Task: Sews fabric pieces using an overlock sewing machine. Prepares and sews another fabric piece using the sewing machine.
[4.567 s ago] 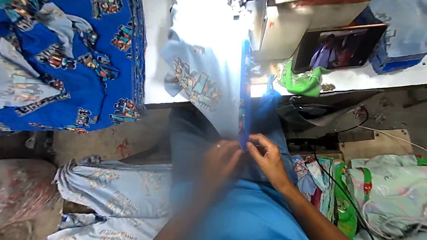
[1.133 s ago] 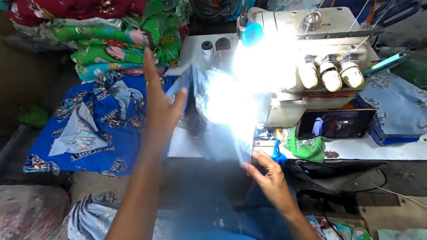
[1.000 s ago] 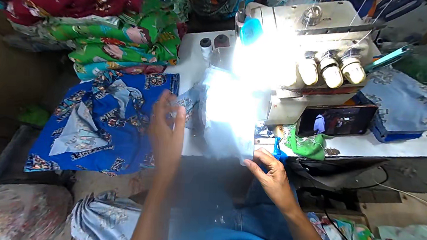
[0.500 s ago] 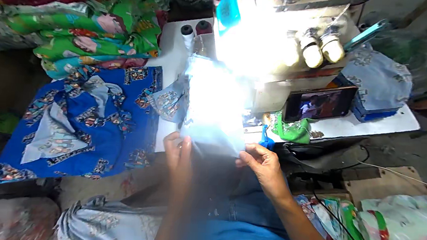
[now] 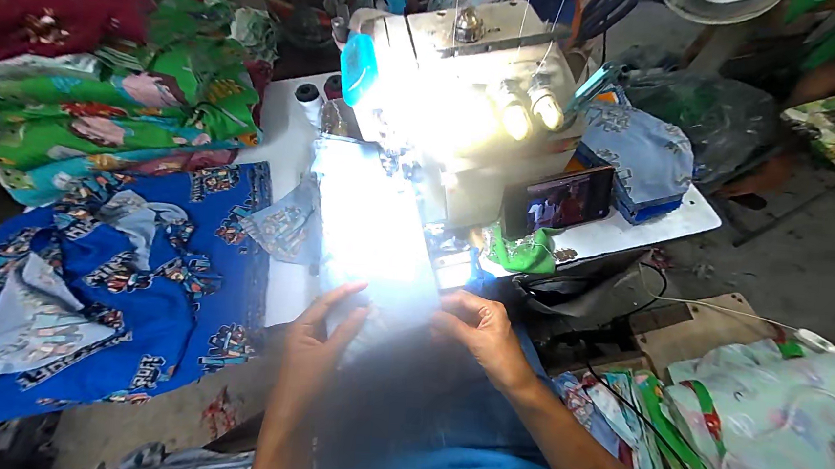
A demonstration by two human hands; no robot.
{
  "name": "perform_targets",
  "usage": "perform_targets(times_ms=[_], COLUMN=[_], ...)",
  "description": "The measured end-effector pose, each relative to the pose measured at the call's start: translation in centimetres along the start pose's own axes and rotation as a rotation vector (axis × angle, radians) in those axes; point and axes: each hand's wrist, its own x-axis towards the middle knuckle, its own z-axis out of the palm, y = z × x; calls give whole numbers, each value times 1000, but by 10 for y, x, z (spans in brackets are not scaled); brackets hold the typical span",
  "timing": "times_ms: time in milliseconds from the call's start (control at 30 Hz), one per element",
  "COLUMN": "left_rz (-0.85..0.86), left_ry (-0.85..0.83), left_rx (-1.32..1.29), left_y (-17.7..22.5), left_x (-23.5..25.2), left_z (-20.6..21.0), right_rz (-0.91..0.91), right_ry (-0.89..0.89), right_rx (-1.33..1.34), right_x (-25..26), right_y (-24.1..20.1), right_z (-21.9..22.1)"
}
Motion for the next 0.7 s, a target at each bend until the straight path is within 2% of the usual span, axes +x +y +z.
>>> perform_targets(times_ms=[267,467,700], left_rz=[155,121,-11], left_ry=[240,-20,18], left_rx=[86,169,87], left_y=[-3,-4,6], left_x=[4,-4,-7], left_z=[12,10,3], right_rz=[-48,-86,-49], right_ry=[37,42,11], right_rx=[-65,-103,-64], right_x=[-1,-4,-4], right_y=[1,1,0], right_z=[0,-3,-1])
